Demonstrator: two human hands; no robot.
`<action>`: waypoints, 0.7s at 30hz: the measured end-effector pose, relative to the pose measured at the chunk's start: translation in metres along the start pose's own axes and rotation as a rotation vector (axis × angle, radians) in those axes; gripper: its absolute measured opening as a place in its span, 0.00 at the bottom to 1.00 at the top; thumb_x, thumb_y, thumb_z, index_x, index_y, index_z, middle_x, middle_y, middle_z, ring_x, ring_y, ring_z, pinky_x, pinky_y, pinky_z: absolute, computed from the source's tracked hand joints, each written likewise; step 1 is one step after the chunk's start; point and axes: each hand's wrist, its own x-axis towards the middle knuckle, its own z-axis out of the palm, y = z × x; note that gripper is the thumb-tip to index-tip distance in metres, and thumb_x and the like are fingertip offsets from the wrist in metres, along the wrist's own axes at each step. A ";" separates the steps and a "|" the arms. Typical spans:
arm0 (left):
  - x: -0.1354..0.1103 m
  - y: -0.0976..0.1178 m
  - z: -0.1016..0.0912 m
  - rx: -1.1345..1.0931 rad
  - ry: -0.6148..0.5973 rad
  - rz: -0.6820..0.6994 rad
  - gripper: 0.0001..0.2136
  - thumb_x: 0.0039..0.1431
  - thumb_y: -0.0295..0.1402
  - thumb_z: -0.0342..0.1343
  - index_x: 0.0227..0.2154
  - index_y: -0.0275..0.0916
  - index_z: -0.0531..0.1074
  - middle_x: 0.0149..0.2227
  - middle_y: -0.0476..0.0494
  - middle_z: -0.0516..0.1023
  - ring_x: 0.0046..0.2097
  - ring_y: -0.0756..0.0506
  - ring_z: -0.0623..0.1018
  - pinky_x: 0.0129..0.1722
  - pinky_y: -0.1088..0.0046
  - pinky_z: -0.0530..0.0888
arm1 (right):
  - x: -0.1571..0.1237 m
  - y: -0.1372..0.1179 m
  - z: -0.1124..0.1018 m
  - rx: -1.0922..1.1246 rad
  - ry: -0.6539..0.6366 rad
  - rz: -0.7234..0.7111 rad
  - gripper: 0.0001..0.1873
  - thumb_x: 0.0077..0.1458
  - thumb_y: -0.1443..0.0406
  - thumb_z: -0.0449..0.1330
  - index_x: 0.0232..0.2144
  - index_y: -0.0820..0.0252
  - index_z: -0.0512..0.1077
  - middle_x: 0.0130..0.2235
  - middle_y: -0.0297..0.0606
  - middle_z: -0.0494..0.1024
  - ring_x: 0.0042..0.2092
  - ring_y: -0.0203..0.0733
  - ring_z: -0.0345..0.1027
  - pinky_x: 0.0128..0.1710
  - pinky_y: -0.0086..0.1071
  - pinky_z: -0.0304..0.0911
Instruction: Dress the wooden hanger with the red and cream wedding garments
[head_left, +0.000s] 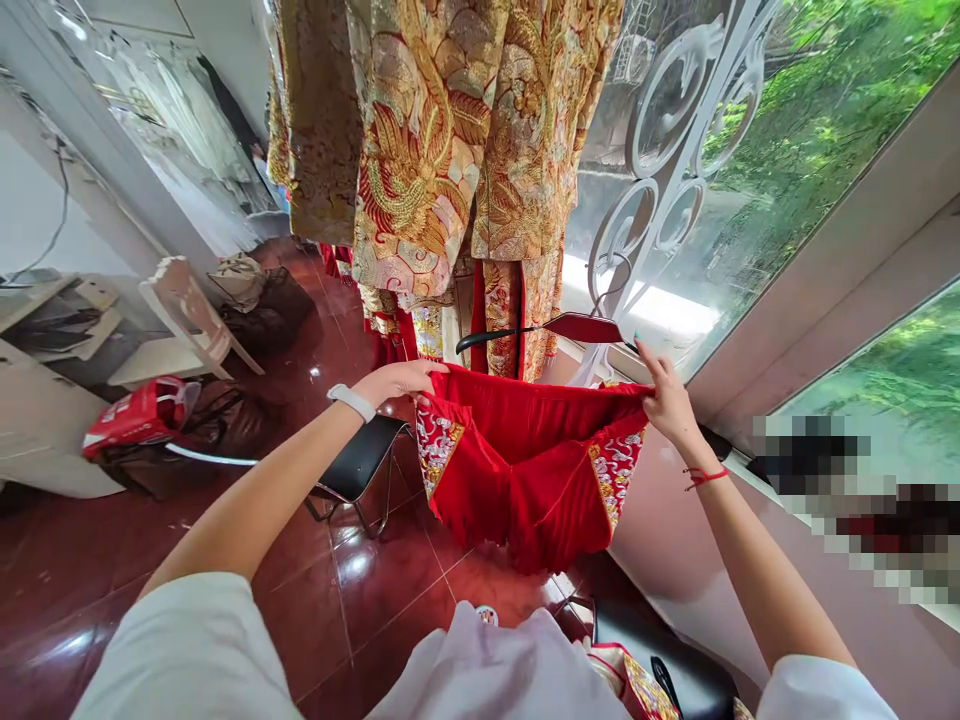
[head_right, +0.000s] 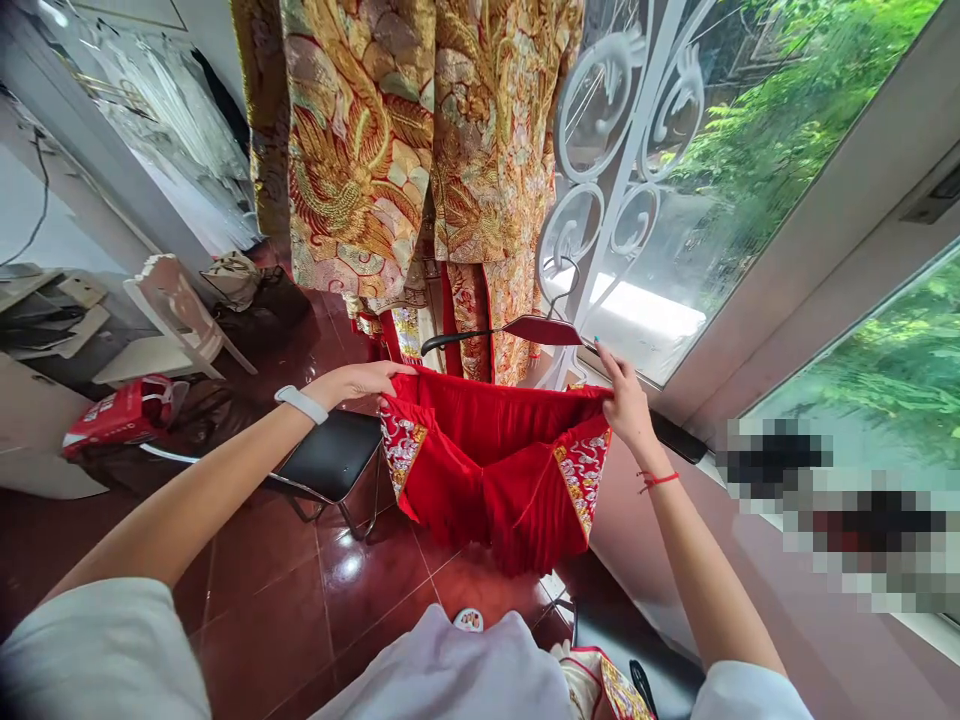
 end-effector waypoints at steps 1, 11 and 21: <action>0.004 0.003 -0.003 -0.006 0.000 -0.022 0.38 0.43 0.21 0.60 0.62 0.33 0.67 0.22 0.53 0.70 0.24 0.49 0.75 0.29 0.73 0.73 | 0.000 0.002 0.000 -0.011 0.002 0.027 0.53 0.39 0.77 0.49 0.70 0.49 0.54 0.53 0.44 0.72 0.46 0.47 0.72 0.41 0.37 0.70; 0.022 0.058 -0.014 -0.047 0.029 -0.080 0.38 0.44 0.17 0.56 0.63 0.37 0.67 0.24 0.52 0.69 0.22 0.52 0.71 0.28 0.74 0.71 | 0.000 0.007 -0.025 -0.100 0.066 0.011 0.45 0.42 0.76 0.51 0.64 0.48 0.67 0.43 0.40 0.72 0.39 0.43 0.71 0.36 0.33 0.67; -0.011 0.166 0.054 0.324 0.102 0.244 0.17 0.55 0.19 0.56 0.49 0.31 0.71 0.35 0.43 0.75 0.33 0.46 0.81 0.35 0.69 0.76 | -0.016 -0.010 -0.032 -0.229 0.029 0.021 0.47 0.44 0.76 0.50 0.66 0.46 0.63 0.45 0.40 0.74 0.36 0.44 0.73 0.32 0.33 0.67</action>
